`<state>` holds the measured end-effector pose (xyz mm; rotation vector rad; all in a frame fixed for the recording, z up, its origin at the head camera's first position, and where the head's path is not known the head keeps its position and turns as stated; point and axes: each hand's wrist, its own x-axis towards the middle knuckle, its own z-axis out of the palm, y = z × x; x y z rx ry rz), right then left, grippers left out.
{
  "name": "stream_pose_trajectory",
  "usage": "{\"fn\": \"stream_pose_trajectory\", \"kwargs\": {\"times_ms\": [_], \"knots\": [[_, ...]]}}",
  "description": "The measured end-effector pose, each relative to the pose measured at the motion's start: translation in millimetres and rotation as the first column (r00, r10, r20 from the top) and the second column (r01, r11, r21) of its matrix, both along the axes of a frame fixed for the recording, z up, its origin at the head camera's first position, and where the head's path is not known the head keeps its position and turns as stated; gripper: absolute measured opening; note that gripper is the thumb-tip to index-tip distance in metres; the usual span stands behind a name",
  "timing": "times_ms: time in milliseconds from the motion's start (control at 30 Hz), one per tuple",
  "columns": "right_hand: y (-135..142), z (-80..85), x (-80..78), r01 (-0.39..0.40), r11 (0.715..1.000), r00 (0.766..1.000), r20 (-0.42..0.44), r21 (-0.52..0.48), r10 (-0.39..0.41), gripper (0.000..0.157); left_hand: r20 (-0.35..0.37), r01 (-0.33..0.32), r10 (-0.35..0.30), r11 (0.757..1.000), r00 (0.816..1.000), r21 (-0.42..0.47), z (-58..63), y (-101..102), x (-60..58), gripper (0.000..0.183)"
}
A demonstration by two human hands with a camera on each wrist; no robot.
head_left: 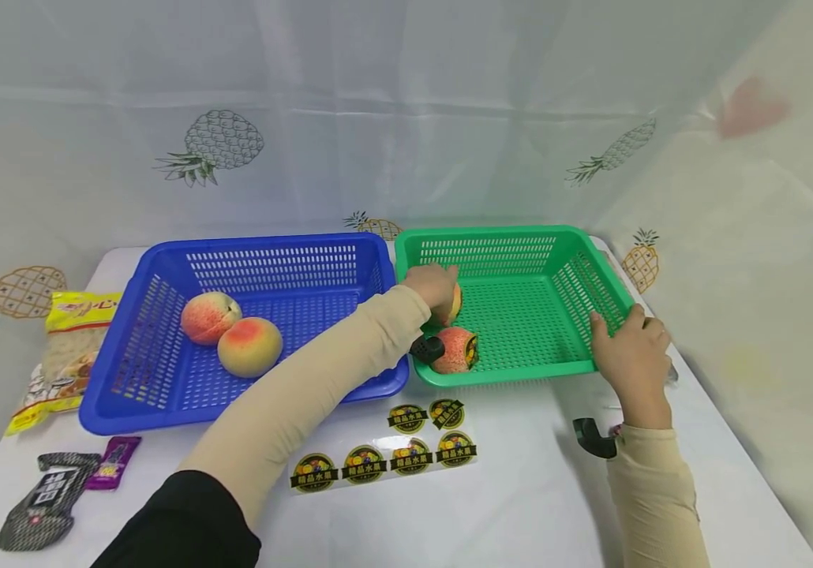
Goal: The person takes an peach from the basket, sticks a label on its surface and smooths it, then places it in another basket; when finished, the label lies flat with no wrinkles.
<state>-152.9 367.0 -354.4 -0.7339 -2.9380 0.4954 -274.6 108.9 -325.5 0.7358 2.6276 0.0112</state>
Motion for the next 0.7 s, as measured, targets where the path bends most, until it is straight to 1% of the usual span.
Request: {"fn": "stream_pose_trajectory", "kwargs": {"times_ms": [67,133,167,233,300,367,400,467,500,533,600,667,700], "knots": [[-1,-0.2,-0.4,-0.003,1.000,1.000,0.004,-0.001,0.003,0.086,0.008,0.000,0.000,0.999,1.000,0.046,3.1,-5,-0.4,0.088],[-1,0.1,-0.5,-0.006,1.000,1.000,0.006,0.001,0.006,0.086,0.016,0.010,-0.011,0.995,1.000,0.100,9.7,-11,0.3,0.083],[-1,0.2,-0.6,-0.008,1.000,1.000,0.006,0.002,0.008,0.087,0.020,0.016,-0.019,0.992,1.000,0.128,14.9,-15,1.6,0.080],[0,1.2,-0.8,-0.009,1.000,1.000,0.005,0.006,0.009,0.087,0.004,0.032,-0.033,0.982,0.999,0.188,27.9,-27,7.6,0.076],[1,2.1,-1.0,-0.007,1.000,1.000,0.005,0.009,0.007,0.087,-0.017,0.042,-0.039,0.968,0.999,0.246,42.8,-43,17.9,0.071],[2,2.4,-1.5,-0.005,1.000,1.000,0.011,0.008,0.005,0.088,-0.057,0.039,-0.022,0.948,0.998,0.316,56.4,-67,32.5,0.069],[2,2.3,-1.9,-0.005,1.000,1.000,0.016,0.008,0.005,0.088,-0.079,0.026,0.002,0.937,0.997,0.348,61.6,-81,41.4,0.067],[2,1.7,-2.9,-0.008,1.000,1.000,0.024,0.007,0.008,0.088,-0.125,-0.014,0.068,0.921,0.990,0.390,68.3,-112,61.0,0.066],[1,1.3,-3.7,-0.010,1.000,1.000,0.029,0.007,0.010,0.089,-0.153,-0.031,0.102,0.913,0.983,0.407,68.8,-129,71.3,0.066],[1,1.0,-4.4,-0.013,1.000,0.999,0.031,0.008,0.013,0.089,-0.165,-0.059,0.140,0.907,0.976,0.416,68.3,-145,82.1,0.066],[-1,0.9,-5.6,-0.018,1.000,0.999,0.036,0.012,0.017,0.089,-0.186,-0.112,0.205,0.903,0.961,0.415,62.7,-176,103.0,0.067],[-2,2.0,-6.2,-0.019,1.000,0.999,0.038,0.013,0.019,0.089,-0.224,-0.154,0.263,0.899,0.938,0.411,52.1,-203,121.9,0.069],[-3,3.1,-6.1,-0.021,1.000,0.999,0.042,0.012,0.021,0.090,-0.249,-0.168,0.289,0.895,0.924,0.414,45.4,-216,130.3,0.070]]}}
